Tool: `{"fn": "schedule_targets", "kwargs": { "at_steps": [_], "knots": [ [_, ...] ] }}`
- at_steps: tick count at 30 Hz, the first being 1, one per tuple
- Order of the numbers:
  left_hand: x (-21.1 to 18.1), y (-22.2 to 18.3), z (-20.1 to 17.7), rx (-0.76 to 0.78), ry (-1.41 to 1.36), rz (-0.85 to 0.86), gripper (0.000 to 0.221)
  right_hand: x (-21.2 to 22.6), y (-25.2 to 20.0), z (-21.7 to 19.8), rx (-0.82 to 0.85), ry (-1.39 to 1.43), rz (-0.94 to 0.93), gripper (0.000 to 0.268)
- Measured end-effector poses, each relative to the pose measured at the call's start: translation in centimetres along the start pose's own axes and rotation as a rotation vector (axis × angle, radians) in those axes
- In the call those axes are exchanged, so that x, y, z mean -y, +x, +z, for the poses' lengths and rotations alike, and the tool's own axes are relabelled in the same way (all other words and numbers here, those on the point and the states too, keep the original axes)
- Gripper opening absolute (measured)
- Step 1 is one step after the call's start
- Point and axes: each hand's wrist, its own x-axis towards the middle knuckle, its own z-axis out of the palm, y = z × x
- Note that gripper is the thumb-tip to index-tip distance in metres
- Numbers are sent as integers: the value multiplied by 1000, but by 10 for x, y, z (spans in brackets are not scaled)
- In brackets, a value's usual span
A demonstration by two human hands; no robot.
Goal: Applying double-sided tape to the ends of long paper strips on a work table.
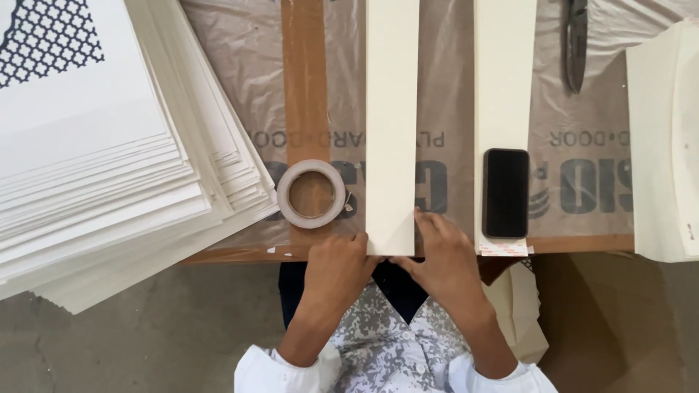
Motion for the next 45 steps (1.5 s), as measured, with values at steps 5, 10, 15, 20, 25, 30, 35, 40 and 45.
{"fn": "schedule_targets", "kwargs": {
  "at_steps": [5,10,15,20,25,30,35,40,45],
  "knots": [
    [3,6,6,-95,70,111,27,9,5,-8,9,-14,63,80],
    [10,2,19,-142,54,164,27,4,0,1,48,94,144,80],
    [6,-3,17,-124,74,113,29,-6,-6,17,-70,105,43,80],
    [31,-6,-15,-174,59,11,57,0,-10,-8,-152,137,-8,87],
    [74,-6,-15,-460,116,90,61,0,-15,-10,-382,401,35,56],
    [70,-18,-23,-485,46,185,23,2,-15,-8,-397,565,37,22],
    [49,-35,-32,-403,-124,282,24,10,-5,-33,-291,661,-71,28],
    [36,-41,-40,-333,-164,287,26,15,5,-42,-103,683,11,33],
    [33,-41,-43,-310,-119,321,26,5,7,-30,-56,750,-48,25]
  ]
}}
